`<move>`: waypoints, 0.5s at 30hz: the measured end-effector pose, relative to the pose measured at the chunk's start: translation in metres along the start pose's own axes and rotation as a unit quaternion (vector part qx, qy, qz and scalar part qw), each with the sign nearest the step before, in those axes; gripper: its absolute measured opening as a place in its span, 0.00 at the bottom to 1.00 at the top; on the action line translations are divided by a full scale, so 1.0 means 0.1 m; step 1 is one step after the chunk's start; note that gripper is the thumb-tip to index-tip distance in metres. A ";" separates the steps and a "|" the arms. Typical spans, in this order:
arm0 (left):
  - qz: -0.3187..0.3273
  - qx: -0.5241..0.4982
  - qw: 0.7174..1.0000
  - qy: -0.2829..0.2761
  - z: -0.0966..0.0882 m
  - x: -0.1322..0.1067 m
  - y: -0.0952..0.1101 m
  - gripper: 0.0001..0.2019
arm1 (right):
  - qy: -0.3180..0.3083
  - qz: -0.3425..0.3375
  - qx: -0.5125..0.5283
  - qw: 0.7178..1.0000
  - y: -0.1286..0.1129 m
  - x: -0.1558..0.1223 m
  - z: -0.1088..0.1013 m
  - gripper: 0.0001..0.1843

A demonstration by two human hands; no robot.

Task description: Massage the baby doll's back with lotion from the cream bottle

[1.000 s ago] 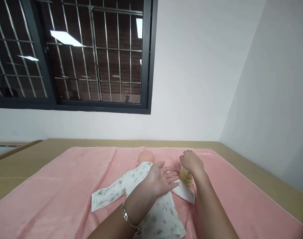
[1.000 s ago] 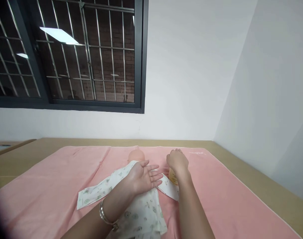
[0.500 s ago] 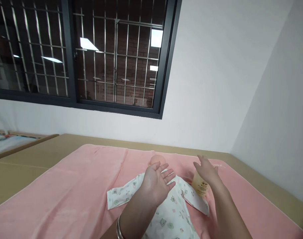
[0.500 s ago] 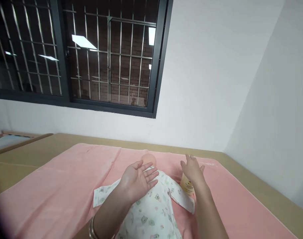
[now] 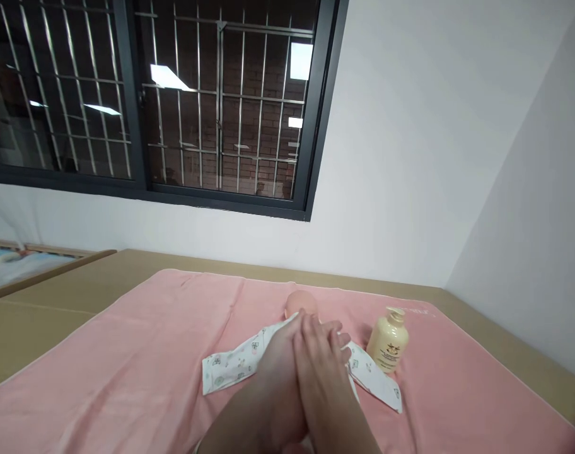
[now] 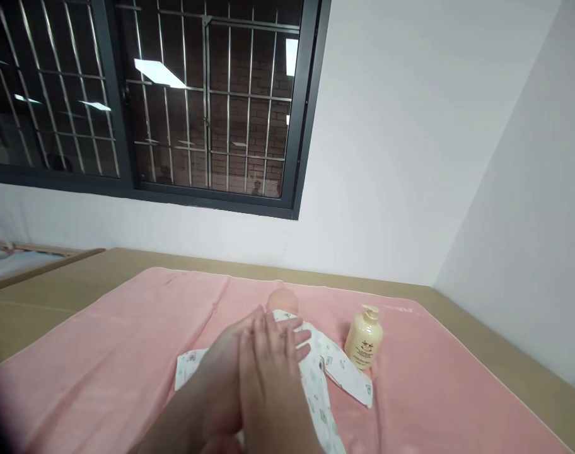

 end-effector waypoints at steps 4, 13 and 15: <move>-0.026 -0.049 0.998 -0.012 -0.08 -0.11 0.10 0.32 | -0.023 -0.076 -0.012 0.997 -0.07 -0.04 0.10 0.34; 0.010 -0.118 0.992 -0.034 0.18 -0.16 0.08 0.36 | -0.006 -0.011 0.007 1.000 -0.02 0.00 -0.28 0.32; 0.031 -0.109 0.993 -0.029 0.12 -0.23 0.13 0.36 | 0.016 -0.037 -0.021 0.999 -0.12 0.00 -0.22 0.31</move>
Point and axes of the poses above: each hand's wrist, its own x-axis towards the middle knuckle, its own z-axis out of the palm, y = z × x, the point moved 4 cm from there along x, towards the middle knuckle, and after that the axes turned 10 degrees about x, right-handed, at the moved point
